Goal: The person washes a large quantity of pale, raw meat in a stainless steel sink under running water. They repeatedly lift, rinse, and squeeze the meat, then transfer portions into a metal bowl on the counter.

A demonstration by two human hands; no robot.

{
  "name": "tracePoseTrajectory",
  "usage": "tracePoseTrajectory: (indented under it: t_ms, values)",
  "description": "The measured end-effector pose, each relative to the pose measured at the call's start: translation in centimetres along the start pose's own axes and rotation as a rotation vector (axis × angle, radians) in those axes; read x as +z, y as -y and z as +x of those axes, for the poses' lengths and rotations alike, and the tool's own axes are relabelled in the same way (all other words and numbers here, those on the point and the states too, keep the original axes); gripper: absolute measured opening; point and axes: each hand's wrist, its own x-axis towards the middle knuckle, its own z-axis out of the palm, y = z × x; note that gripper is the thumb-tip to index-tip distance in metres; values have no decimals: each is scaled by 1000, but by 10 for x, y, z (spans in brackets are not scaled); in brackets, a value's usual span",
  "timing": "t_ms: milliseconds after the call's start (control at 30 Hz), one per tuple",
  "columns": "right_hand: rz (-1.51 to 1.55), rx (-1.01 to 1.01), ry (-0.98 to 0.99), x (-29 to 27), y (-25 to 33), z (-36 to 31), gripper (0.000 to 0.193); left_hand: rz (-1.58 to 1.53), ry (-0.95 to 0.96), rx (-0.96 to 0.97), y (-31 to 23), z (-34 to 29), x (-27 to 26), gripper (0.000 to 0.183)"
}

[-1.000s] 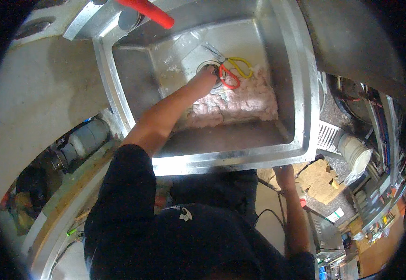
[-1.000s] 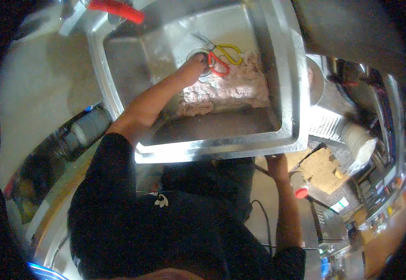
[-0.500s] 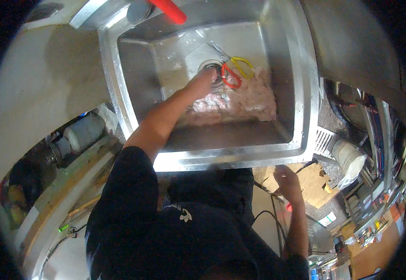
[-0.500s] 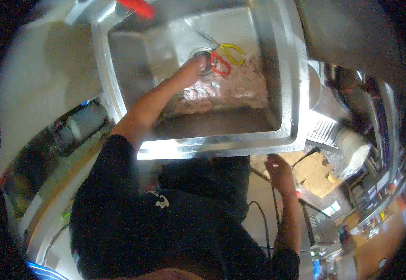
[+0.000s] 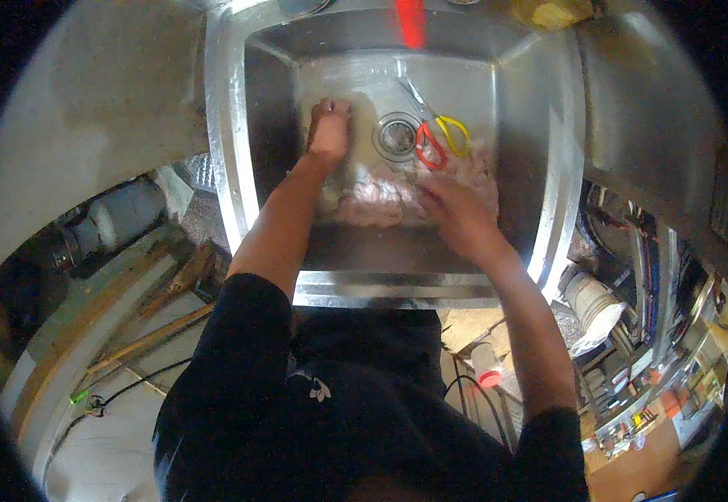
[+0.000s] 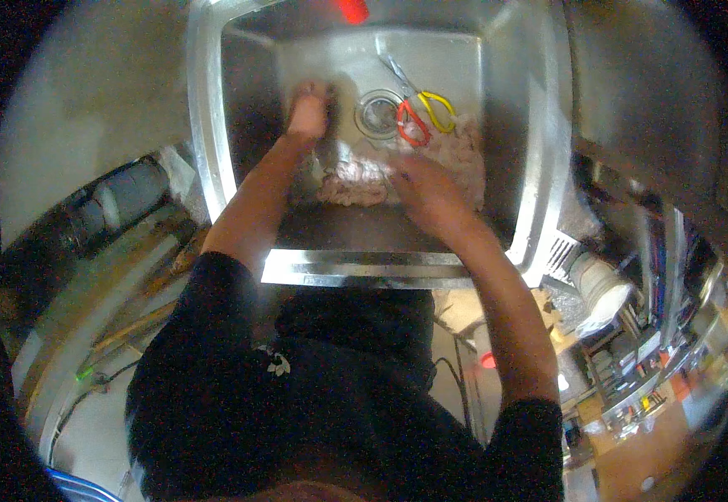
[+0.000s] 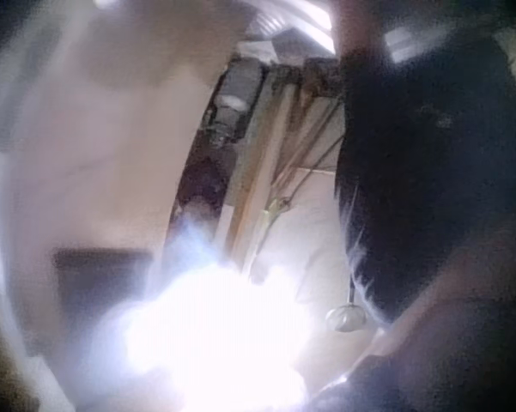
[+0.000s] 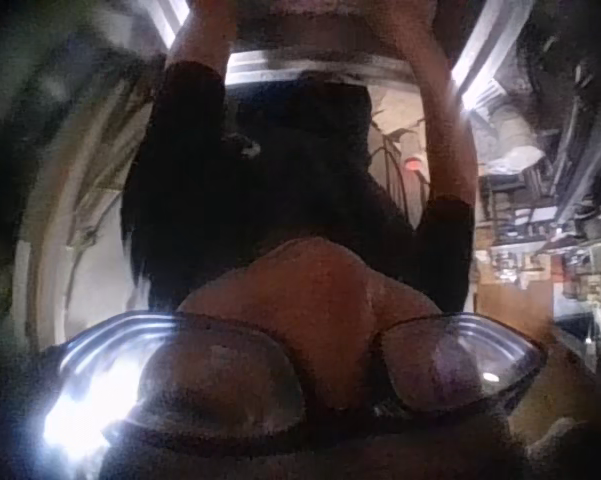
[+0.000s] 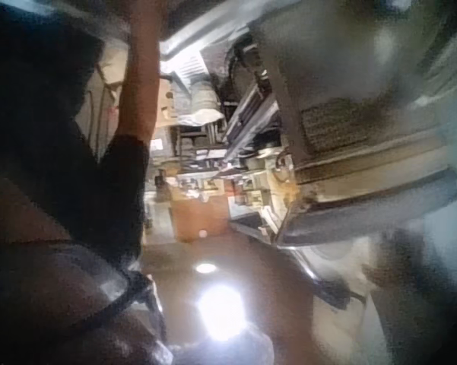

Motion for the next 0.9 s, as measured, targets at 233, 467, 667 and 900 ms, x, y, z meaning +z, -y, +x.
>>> tracePoseTrajectory:
  t_ms: [233, 467, 667, 900]
  values:
    - [-544, 195, -111, 143, -72, 143, 24, 225, 121, -78, 0, -32, -13, 24]
    - [-721, 32, 182, 123, -86, 149, 19, -11, 75, -392, 0, -55, 21, 32]
    - [-780, 97, 403, 116, -76, 176, 19, -43, 129, -215, -13, -80, 23, 22]
    - [-309, 252, 139, 97, -93, 166, 19, -879, 123, -327, -22, -78, 1, 14]
